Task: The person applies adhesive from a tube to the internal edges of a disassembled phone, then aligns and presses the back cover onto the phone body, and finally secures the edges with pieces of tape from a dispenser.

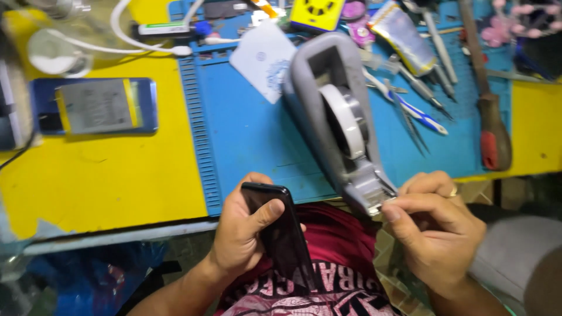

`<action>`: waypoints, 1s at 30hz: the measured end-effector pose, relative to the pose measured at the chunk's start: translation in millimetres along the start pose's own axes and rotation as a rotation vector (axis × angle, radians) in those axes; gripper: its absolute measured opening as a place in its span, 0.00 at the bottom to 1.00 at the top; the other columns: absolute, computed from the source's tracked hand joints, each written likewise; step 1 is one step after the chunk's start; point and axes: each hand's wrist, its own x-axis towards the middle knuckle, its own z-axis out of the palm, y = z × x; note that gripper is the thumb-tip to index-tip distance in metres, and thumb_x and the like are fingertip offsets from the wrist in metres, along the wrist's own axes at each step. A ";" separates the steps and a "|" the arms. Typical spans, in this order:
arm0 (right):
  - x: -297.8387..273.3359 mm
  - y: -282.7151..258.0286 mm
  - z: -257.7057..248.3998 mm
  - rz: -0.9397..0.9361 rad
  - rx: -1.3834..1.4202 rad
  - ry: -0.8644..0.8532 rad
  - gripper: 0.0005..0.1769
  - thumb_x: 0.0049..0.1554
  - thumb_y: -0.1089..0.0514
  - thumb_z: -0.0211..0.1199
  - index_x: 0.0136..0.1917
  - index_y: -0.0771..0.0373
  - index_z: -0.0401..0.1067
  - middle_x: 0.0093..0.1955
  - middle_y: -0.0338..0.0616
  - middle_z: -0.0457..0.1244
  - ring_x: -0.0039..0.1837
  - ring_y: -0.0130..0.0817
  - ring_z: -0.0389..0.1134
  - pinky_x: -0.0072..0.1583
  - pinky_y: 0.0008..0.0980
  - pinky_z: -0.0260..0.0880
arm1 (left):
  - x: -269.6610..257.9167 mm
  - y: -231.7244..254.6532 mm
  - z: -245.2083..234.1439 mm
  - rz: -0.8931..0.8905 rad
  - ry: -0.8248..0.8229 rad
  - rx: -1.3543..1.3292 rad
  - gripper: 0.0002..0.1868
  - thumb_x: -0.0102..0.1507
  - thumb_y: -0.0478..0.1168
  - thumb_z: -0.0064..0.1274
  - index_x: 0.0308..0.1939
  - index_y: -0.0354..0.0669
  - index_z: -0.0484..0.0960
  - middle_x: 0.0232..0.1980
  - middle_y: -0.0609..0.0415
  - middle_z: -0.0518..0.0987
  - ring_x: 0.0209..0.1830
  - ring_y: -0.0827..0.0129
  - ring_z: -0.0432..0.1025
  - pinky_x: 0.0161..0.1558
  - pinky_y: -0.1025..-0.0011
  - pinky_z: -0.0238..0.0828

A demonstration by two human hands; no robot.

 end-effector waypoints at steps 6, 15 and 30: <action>-14.4 2.1 -2.8 0.056 0.136 0.008 0.05 0.56 0.60 0.66 0.42 0.65 0.75 0.40 0.43 0.60 0.44 0.34 0.62 0.52 0.31 0.67 | -2.8 -3.2 11.4 0.021 0.039 0.173 0.23 0.56 0.28 0.64 0.50 0.39 0.69 0.31 0.36 0.78 0.23 0.42 0.81 0.24 0.48 0.85; -32.8 21.8 1.0 0.087 0.323 0.020 0.06 0.57 0.59 0.65 0.41 0.63 0.71 0.40 0.41 0.57 0.42 0.34 0.63 0.46 0.28 0.69 | -0.4 -11.6 11.9 -0.026 0.063 0.451 0.16 0.57 0.33 0.66 0.40 0.40 0.72 0.29 0.49 0.78 0.23 0.65 0.74 0.24 0.66 0.78; -25.5 69.4 6.4 -0.139 0.119 0.064 0.07 0.57 0.67 0.65 0.40 0.75 0.74 0.45 0.58 0.67 0.49 0.46 0.71 0.56 0.43 0.71 | 10.1 -0.9 30.0 -0.229 -0.052 0.585 0.17 0.53 0.38 0.69 0.36 0.40 0.75 0.28 0.53 0.76 0.24 0.69 0.72 0.26 0.71 0.73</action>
